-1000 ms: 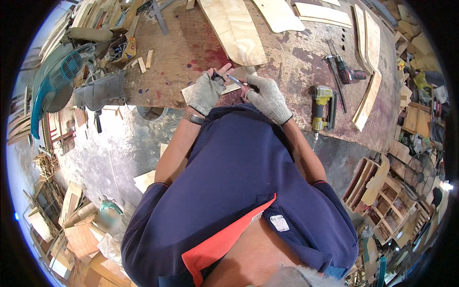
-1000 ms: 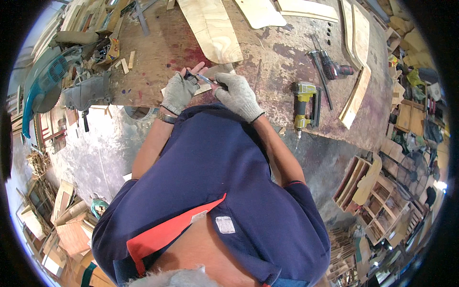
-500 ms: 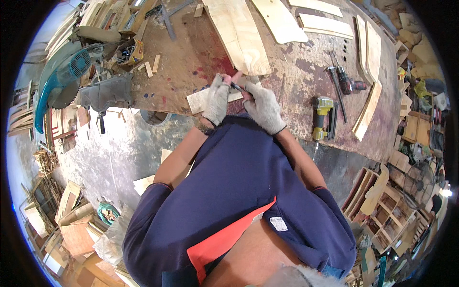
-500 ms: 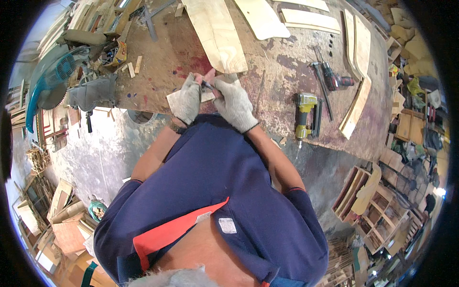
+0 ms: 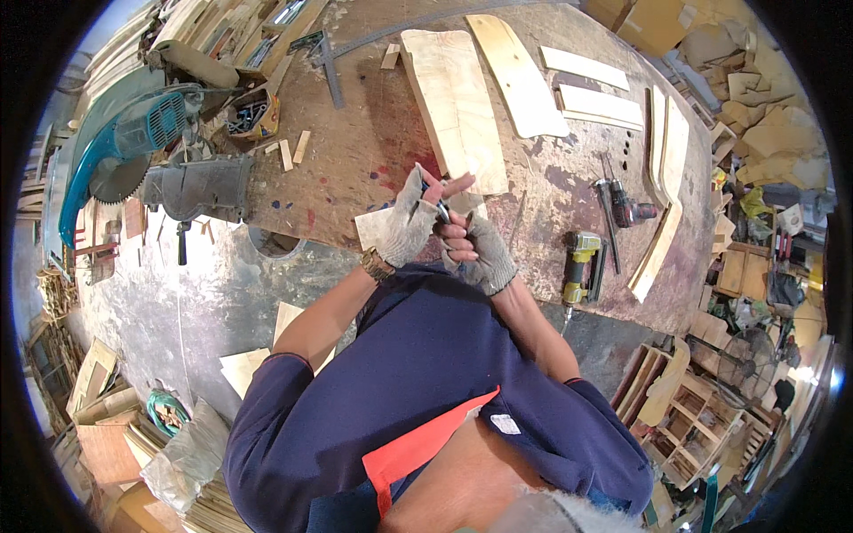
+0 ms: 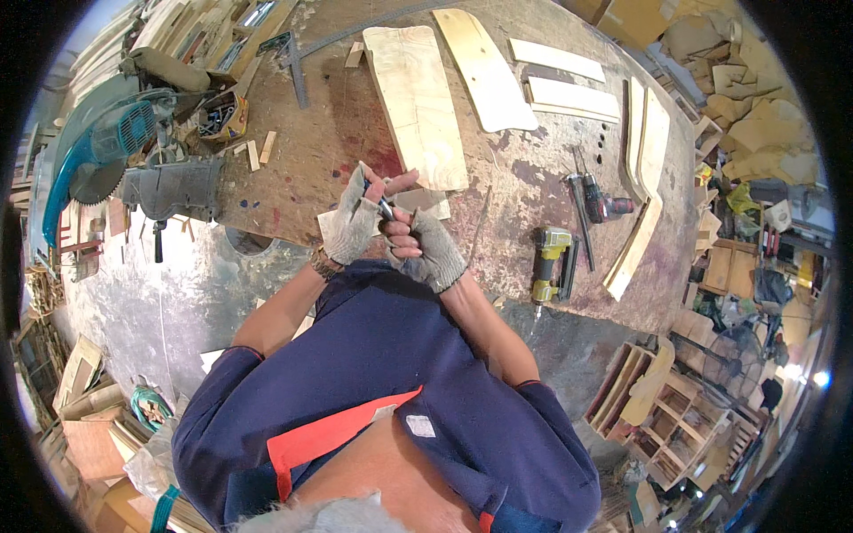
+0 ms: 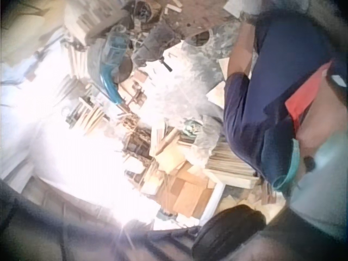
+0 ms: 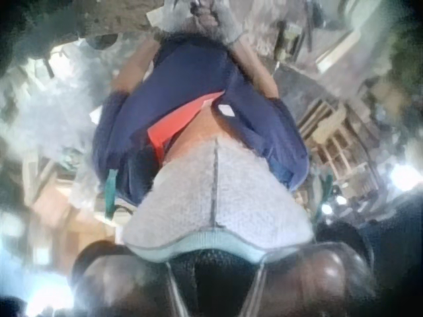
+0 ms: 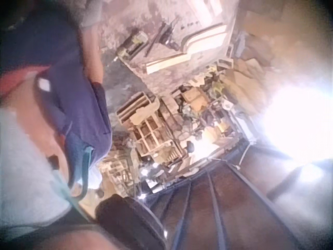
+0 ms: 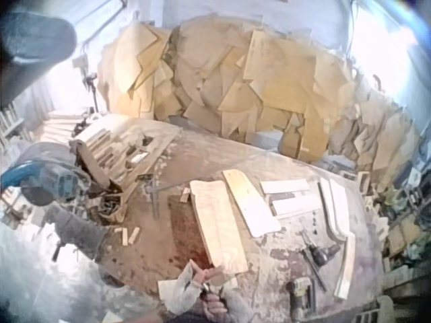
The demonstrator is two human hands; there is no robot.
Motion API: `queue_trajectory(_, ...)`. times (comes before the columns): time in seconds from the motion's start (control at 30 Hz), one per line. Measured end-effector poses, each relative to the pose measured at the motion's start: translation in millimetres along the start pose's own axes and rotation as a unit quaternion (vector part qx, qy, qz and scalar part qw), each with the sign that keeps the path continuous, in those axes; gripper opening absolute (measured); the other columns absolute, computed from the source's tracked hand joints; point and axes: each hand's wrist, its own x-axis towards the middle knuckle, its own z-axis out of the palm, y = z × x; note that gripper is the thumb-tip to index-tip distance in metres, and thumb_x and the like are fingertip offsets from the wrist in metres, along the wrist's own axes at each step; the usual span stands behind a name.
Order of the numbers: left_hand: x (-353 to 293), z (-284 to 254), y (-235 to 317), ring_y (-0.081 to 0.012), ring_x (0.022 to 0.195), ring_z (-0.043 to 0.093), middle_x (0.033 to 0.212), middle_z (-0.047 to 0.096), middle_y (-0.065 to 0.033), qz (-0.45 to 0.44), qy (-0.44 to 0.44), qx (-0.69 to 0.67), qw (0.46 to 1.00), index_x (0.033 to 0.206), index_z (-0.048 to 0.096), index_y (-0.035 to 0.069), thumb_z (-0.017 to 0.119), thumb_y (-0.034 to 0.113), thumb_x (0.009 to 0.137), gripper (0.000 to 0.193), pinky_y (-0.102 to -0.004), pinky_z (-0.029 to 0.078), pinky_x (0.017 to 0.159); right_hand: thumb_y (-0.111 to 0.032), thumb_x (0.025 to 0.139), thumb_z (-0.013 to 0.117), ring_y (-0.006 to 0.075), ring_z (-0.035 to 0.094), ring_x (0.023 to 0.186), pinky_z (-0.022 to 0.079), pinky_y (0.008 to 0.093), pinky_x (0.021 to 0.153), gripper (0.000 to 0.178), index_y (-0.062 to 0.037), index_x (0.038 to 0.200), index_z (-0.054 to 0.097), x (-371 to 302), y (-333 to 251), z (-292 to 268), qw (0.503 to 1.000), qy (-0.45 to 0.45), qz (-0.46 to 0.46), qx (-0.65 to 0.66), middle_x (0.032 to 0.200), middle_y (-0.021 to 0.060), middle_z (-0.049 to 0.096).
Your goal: The person assembles curved wooden pieces on a workbench using a nail gun, then cuts small wooden strips with a miter saw and attaches them to the assembly. The person handles wood pieces, a nail gun, and a miter saw throughout the task.
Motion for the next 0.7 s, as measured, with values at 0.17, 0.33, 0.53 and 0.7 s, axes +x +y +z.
queue_trajectory(0.17,0.6,-49.3,1.6,-0.0153,0.103,0.062,0.114,0.067,-0.0077,0.193,-0.052,0.210,0.957,0.123,0.053,0.007,0.045,0.038,0.112,0.034,-0.0328,0.050,0.096,-0.022,0.108,0.051,0.0050,0.035,0.049,0.033,0.0210,0.041,0.011,-0.0112,0.106,0.051,25.2,28.4,-5.3,0.996,0.009,-0.043,-0.080,0.073,-0.0041,0.042)
queue_trajectory(0.33,10.7,-116.8,-14.1,-0.0290,0.118,0.060,0.124,0.066,-0.0154,0.126,-0.020,0.510,0.851,0.130,0.052,0.001,0.059,0.042,0.102,0.049,-0.0411,0.044,0.103,-0.013,0.101,0.056,0.0089,0.044,0.056,0.039,0.0247,0.049,0.026,-0.0011,0.124,0.056,32.4,57.1,5.1,0.907,0.205,-0.301,-0.213,0.075,-0.0004,0.052)
queue_trajectory(0.53,19.8,-168.4,-51.7,-0.0289,0.112,0.054,0.114,0.058,-0.0112,0.124,-0.079,0.842,0.518,0.126,0.056,0.010,0.079,0.045,0.072,0.068,-0.0422,0.042,0.094,-0.009,0.101,0.059,0.0083,0.055,0.064,0.047,0.0247,0.058,0.036,0.0050,0.134,0.060,7.9,96.7,32.3,0.651,0.347,-0.545,-0.398,0.095,0.0057,0.069)
queue_trajectory(0.7,28.8,-176.3,-74.3,-0.0316,0.110,0.059,0.115,0.060,-0.0132,0.099,-0.053,0.832,0.543,0.127,0.054,0.012,0.081,0.039,0.071,0.067,-0.0450,0.044,0.092,-0.007,0.100,0.062,0.0084,0.060,0.064,0.049,0.0234,0.059,0.028,0.0038,0.125,0.066,-18.1,137.7,74.9,0.495,0.376,-0.639,-0.453,0.104,0.0113,0.075)
